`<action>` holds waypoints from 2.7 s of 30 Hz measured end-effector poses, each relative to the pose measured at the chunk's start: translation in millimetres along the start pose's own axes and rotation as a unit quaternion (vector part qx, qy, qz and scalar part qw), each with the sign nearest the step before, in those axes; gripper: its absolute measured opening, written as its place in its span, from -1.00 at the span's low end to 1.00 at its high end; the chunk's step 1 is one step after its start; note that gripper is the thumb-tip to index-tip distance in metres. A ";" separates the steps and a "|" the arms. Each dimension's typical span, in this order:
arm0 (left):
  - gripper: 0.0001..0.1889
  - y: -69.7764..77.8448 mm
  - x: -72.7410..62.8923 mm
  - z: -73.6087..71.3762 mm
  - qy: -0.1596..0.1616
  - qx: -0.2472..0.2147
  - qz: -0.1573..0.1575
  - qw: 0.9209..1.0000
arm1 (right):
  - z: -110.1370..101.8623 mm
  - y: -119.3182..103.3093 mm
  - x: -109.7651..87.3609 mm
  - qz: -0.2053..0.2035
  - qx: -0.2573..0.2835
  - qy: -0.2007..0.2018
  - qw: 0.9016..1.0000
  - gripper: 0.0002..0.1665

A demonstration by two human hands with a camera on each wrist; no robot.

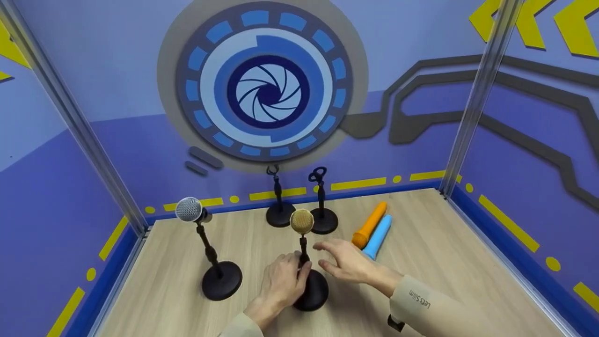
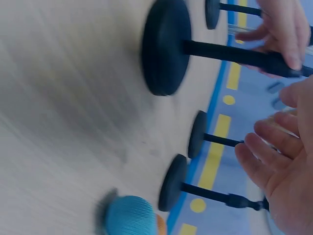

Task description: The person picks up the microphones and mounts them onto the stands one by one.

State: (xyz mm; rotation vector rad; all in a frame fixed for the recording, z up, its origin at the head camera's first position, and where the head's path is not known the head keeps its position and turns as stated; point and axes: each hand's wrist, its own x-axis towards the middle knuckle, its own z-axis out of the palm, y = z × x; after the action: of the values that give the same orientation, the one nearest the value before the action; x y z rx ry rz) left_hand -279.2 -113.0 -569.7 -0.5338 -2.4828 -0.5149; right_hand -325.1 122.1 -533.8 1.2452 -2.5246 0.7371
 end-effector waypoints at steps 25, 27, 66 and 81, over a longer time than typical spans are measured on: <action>-0.74 -1.8 0.2 1.6 -0.001 0.002 -0.007 1.000 | 69.1 -0.5 -25.9 -0.003 -0.104 -0.079 0.991 -0.39; -0.75 -1.9 -0.1 2.1 0.004 0.005 -0.005 1.000 | 70.4 -0.1 -26.5 -0.003 -0.117 -0.082 0.990 -0.39; -0.76 0.4 -0.2 4.0 0.036 -0.006 0.014 0.999 | 75.0 0.2 -25.4 -0.085 -0.217 -0.052 0.971 -0.49; -0.78 3.6 2.6 7.3 0.032 -0.027 -0.021 0.999 | 72.9 -3.4 -22.2 -0.053 -0.202 -0.059 0.976 -0.49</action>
State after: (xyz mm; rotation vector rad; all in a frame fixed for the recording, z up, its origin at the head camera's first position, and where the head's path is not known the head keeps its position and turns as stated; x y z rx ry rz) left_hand -282.7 -105.9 -573.0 -0.4789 -2.4297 -0.6069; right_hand -307.7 96.5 -603.6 1.2913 -2.5013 0.1156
